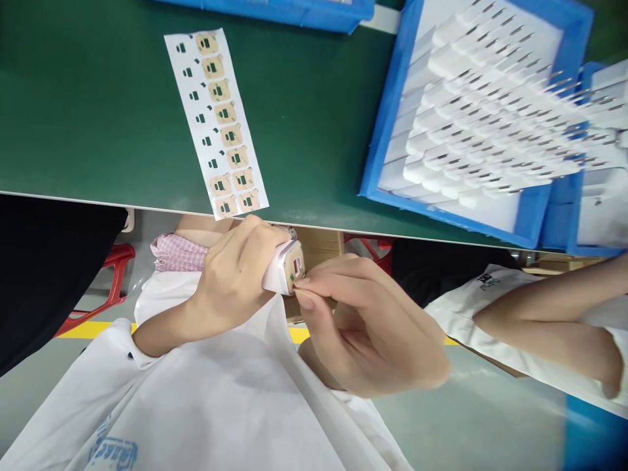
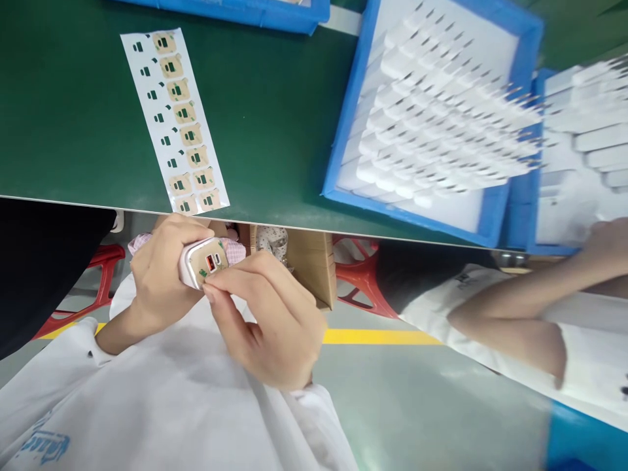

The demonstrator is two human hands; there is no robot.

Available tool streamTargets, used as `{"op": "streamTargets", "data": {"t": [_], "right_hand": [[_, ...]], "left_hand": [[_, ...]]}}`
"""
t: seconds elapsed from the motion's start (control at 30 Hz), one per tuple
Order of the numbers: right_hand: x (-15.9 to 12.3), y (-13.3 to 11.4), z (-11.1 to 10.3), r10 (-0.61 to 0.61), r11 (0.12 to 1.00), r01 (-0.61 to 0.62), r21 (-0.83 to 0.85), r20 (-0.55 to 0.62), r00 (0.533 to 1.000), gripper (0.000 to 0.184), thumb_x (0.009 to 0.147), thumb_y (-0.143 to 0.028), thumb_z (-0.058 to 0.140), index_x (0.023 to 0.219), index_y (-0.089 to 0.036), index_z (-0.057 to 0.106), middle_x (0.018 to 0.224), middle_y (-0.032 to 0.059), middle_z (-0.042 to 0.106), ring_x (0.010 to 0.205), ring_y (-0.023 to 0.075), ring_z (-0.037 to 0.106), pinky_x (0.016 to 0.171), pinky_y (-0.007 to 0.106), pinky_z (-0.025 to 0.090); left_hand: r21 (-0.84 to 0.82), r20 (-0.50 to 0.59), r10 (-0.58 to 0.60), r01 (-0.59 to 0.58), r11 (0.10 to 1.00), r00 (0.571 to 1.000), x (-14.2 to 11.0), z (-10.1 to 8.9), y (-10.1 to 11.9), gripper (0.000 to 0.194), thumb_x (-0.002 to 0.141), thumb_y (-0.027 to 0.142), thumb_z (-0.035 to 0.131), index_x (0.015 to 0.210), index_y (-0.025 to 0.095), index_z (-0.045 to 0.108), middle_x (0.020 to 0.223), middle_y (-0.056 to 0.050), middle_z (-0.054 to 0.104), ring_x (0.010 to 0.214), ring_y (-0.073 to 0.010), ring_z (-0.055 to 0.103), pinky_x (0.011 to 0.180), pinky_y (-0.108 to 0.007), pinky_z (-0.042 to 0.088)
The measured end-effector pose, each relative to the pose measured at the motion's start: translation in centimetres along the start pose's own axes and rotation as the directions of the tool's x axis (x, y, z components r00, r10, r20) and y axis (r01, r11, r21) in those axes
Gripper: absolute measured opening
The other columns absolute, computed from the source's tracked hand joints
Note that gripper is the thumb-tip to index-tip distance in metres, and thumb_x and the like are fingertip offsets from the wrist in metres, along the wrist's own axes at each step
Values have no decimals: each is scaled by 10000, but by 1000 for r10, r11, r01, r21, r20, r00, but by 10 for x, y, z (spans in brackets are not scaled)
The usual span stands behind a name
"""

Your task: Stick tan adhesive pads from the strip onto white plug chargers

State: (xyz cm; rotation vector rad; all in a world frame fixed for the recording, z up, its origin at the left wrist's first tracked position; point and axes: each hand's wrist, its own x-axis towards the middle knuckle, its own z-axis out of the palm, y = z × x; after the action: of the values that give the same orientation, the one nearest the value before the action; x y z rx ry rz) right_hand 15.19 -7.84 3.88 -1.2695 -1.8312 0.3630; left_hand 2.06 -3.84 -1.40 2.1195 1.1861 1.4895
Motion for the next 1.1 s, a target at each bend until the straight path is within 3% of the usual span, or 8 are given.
{"op": "streamTargets", "data": {"t": [0.13,0.3,0.73,0.9,0.97,1.0,1.03,1.1], "right_hand": [[1,1,3,-37,999,35,-16,-127,991,228,891,7,598,891,-220,608,718,7,612,569,122,552,462,281,461],[4,-1,4,-40,996,36,-84,-52,998,266,891,16,607,899,-248,577,735,4,622,592,143,573,467,307,452],[7,15,8,-4,976,-28,-215,-148,989,221,959,-42,603,881,-247,570,778,3,596,659,148,564,569,315,447],[-2,48,-5,195,940,-241,-240,-202,960,169,1014,-192,554,853,-225,590,768,-2,604,665,136,548,621,294,456],[-25,72,-14,452,861,-470,-197,-128,883,156,1014,-286,565,887,-214,619,810,-2,643,699,136,582,684,295,485],[-40,87,-18,598,783,-594,-183,-43,801,165,1008,-321,576,900,-208,632,817,-5,658,715,138,602,715,297,499],[-56,103,-20,746,662,-726,-185,79,661,175,1005,-336,581,904,-205,637,830,-8,669,737,137,622,737,290,511],[-86,137,-16,842,538,-815,-215,182,508,187,997,-299,601,875,-169,655,780,2,674,686,140,640,685,287,537]], "left_hand": [[-42,-6,13,-13,999,1000,1,0,-1,89,1006,300,590,965,235,545,781,29,606,677,-125,601,599,-270,489],[-83,1,16,-16,996,1000,0,1,-5,78,1006,282,593,982,228,542,814,30,623,700,-105,621,613,-242,503],[-138,-25,91,-94,986,996,-3,6,-7,141,896,109,696,956,187,595,790,4,663,686,-119,630,602,-246,496],[-274,-20,72,-75,959,997,-7,5,-3,233,841,106,777,976,182,602,796,-3,679,692,-114,641,626,-237,513],[-345,-34,37,-46,937,999,-5,6,-6,281,823,166,822,985,198,594,771,15,661,676,-116,639,618,-241,515],[-367,-24,18,-26,930,1000,-4,6,-8,313,811,200,841,998,209,589,769,22,656,682,-121,642,619,-245,516],[-383,-12,0,-4,924,1000,-2,6,-10,348,800,231,855,1020,218,585,778,24,653,696,-127,645,624,-248,518],[-422,0,-38,34,906,999,0,7,-15,403,784,271,864,1066,229,580,817,20,646,737,-136,641,648,-256,522]]}}
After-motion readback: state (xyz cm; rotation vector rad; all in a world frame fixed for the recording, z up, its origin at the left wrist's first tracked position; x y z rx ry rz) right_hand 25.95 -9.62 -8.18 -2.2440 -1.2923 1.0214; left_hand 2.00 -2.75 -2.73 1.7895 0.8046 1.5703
